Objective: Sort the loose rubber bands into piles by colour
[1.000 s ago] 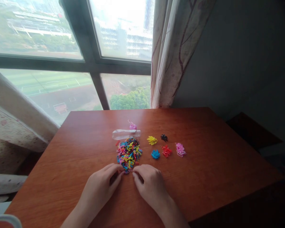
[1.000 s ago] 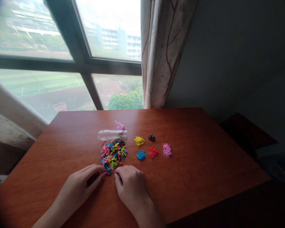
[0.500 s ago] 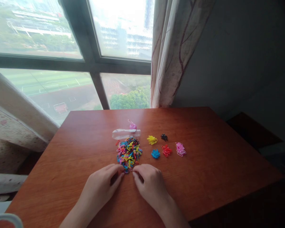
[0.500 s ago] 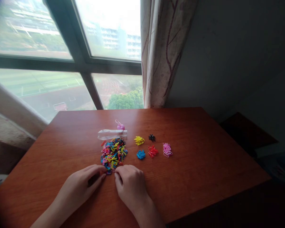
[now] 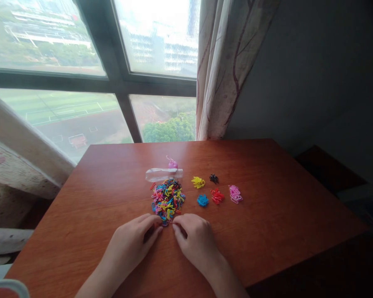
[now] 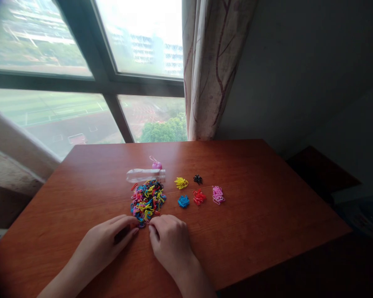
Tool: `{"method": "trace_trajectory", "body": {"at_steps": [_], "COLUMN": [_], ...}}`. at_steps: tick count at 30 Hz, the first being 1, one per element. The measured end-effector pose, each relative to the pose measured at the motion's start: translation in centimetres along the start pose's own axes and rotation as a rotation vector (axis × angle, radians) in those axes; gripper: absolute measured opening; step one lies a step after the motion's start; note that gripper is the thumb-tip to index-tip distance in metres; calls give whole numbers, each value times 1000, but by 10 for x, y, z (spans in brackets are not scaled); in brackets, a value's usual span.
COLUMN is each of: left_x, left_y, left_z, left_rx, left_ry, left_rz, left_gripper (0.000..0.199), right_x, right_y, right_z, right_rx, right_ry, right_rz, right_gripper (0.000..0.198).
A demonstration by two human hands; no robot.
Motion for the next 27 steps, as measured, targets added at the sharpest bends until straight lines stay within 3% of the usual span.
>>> {"method": "trace_trajectory", "body": {"at_steps": [6, 27], "left_x": [1, 2], "left_y": [0, -1], "left_z": [-2, 2], "left_rx": [-10, 72], "left_ry": [-49, -6], "left_rz": [-11, 9], "left_gripper": [21, 20], "right_x": [1, 0], "right_y": [0, 1], "right_z": [-1, 0], "right_rx": [-1, 14], "right_ry": [-4, 3], "right_rz": [-4, -13], "right_gripper": [13, 13]}}
Point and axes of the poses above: each hand's wrist, its own x-axis away from the middle knuckle, its own y-axis out of the back of the hand, z = x × y, the point moved 7 cm from there along -x, towards the middle knuckle, and after that the axes turned 6 degrees about -y, right-handed, at the moved point
